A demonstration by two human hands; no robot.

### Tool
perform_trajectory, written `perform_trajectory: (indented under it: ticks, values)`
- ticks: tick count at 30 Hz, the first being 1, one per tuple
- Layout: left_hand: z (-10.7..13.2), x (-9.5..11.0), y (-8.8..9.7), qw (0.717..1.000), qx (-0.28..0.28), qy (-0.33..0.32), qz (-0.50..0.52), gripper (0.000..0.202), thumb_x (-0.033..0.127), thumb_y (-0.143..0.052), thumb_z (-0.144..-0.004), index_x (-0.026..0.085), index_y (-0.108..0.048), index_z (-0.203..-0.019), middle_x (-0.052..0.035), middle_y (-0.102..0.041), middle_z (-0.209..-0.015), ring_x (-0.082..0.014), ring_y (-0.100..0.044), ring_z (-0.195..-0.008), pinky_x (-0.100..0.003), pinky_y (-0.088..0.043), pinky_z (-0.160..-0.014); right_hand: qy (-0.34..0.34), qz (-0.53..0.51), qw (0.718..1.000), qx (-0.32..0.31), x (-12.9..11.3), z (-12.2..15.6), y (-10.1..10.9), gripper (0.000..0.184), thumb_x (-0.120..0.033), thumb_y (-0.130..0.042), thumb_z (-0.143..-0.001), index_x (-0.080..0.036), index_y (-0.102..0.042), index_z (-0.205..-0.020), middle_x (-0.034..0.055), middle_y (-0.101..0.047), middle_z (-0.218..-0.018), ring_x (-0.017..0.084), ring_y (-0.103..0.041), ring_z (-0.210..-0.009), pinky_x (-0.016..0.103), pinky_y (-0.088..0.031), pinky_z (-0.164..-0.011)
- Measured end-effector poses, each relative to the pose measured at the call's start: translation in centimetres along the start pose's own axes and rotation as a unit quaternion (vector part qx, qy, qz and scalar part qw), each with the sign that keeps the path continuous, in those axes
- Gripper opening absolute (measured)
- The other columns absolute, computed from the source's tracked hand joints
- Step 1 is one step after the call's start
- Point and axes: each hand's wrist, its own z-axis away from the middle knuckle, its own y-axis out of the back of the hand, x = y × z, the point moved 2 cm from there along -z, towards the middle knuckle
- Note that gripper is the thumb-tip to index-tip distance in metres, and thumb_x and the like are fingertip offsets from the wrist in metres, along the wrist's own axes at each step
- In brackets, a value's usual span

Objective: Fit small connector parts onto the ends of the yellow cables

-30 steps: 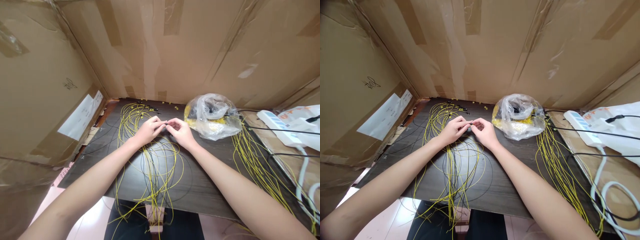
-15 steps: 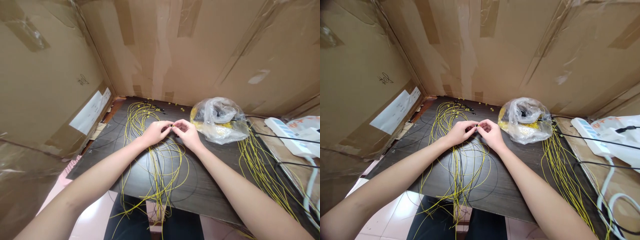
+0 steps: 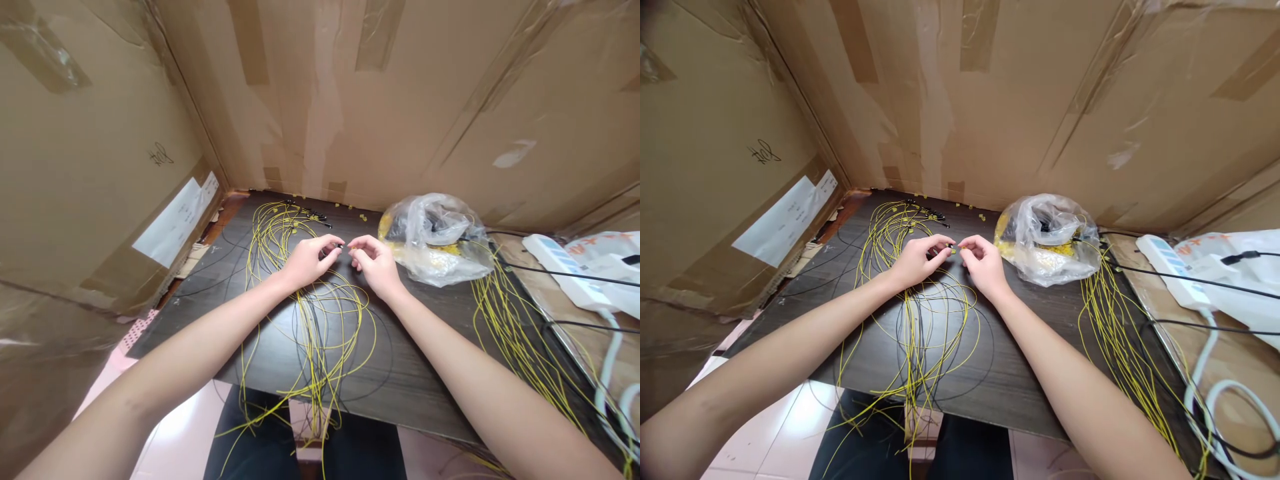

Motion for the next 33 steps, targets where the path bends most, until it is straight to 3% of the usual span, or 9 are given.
perform_trajectory:
  ticks: [7, 11, 21, 33]
  values:
    - [-0.08, 0.01, 0.19, 0.999, 0.028, -0.033, 0.001, 0.014, 0.022, -0.069, -0.096, 0.02, -0.08, -0.104, -0.0048, -0.081, -0.1, -0.0169, -0.074, -0.086, -0.029, -0.06, -0.078, -0.004, -0.016, 1.0, -0.014, 0.31, -0.03, -0.19, 0.034, -0.05, -0.077, -0.079, -0.021, -0.063, -0.092, 0.0046, -0.073, -0.083, 0.017, -0.067, -0.064, 0.031, -0.055, -0.06]
    - [-0.11, -0.21, 0.13, 0.999, 0.034, -0.003, 0.025, 0.014, 0.023, -0.072, -0.094, 0.02, -0.08, -0.105, -0.0045, -0.082, -0.097, -0.0158, -0.075, -0.081, -0.028, -0.062, -0.075, -0.012, -0.015, 1.0, -0.011, 0.38, 0.03, -0.2, 0.039, -0.054, -0.077, -0.081, -0.021, -0.065, -0.098, 0.0062, -0.075, -0.086, 0.019, -0.07, -0.067, 0.032, -0.057, -0.062]
    - [-0.14, 0.03, 0.23, 0.997, 0.032, 0.037, 0.055, 0.01, 0.025, -0.074, -0.092, 0.019, -0.076, -0.099, -0.0033, -0.081, -0.09, -0.0167, -0.076, -0.08, -0.028, -0.062, -0.074, 0.014, 0.051, 0.998, -0.014, 0.09, -0.01, -0.02, 0.03, -0.049, -0.072, -0.084, -0.02, -0.075, -0.093, 0.0077, -0.076, -0.09, 0.02, -0.066, -0.075, 0.032, -0.054, -0.063]
    - [-0.16, -0.03, 0.28, 0.995, 0.034, 0.05, 0.085, 0.014, 0.029, -0.072, -0.091, 0.019, -0.078, -0.099, -0.0038, -0.081, -0.089, -0.0169, -0.076, -0.079, -0.028, -0.061, -0.073, -0.003, 0.012, 0.999, -0.033, 0.03, -0.06, 0.1, 0.034, -0.05, -0.078, -0.079, -0.02, -0.077, -0.095, 0.0064, -0.077, -0.086, 0.018, -0.064, -0.069, 0.033, -0.054, -0.067]
